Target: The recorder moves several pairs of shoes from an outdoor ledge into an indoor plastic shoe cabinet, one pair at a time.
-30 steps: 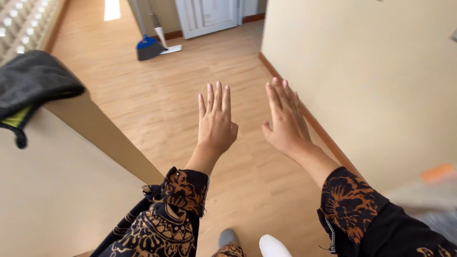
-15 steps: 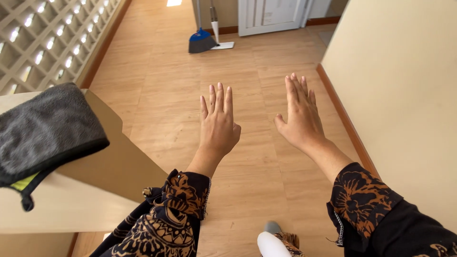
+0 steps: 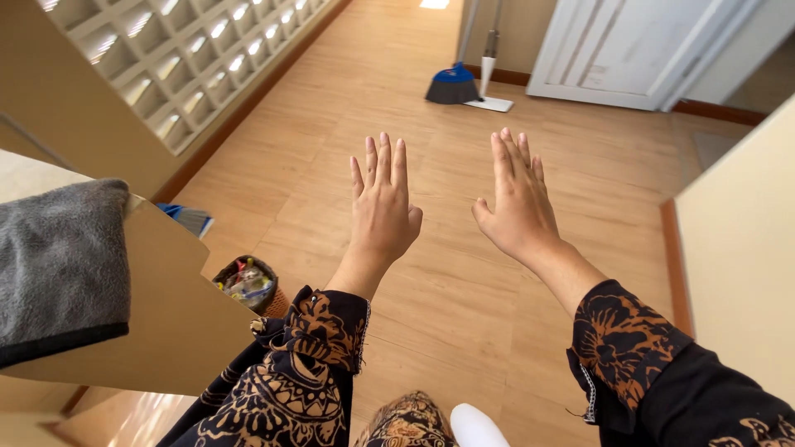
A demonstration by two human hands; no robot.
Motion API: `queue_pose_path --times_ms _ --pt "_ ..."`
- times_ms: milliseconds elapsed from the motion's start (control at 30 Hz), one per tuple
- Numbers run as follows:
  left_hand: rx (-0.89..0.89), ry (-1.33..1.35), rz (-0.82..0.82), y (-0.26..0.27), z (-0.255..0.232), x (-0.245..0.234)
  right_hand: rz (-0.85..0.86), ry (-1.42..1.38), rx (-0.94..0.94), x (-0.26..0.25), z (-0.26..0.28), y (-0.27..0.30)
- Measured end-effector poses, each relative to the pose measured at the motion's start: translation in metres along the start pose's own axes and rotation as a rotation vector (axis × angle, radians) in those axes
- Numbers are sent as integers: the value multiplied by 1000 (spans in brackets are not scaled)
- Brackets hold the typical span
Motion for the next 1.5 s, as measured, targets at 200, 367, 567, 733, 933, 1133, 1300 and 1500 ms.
queue_pose_path --times_ms 200,367,567,733,933,1133,1300,1500 --pt "-150 -73 -48 -44 51 9 37 -90 -147 44 9 -84" --pt "-253 -122 -85 -93 108 32 35 -119 -236 95 1 -170" --pt "-332 -175 -94 -169 185 49 24 -133 -316 143 4 -299" --pt "-406 -190 -106 -212 236 65 58 -143 -355 181 9 -386" --pt "-485 -236 -47 -258 299 88 127 -178 -408 235 16 -463" --pt "-559 -284 -56 -321 370 111 139 -228 -476 295 15 -559" --pt "-623 -286 -90 -393 434 135 116 -257 -560 344 15 -665" --pt "-672 -298 -193 -485 513 150 116 -289 -659 389 27 -788"
Point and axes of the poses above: each hand's wrist, its own y-axis away from the middle knuckle, its own x-axis out of the palm, z = x × y, the point moved 4 cm from there along -y, towards the middle knuckle, and after that the axes turned 9 degrees about -x, right-handed, at the moved point
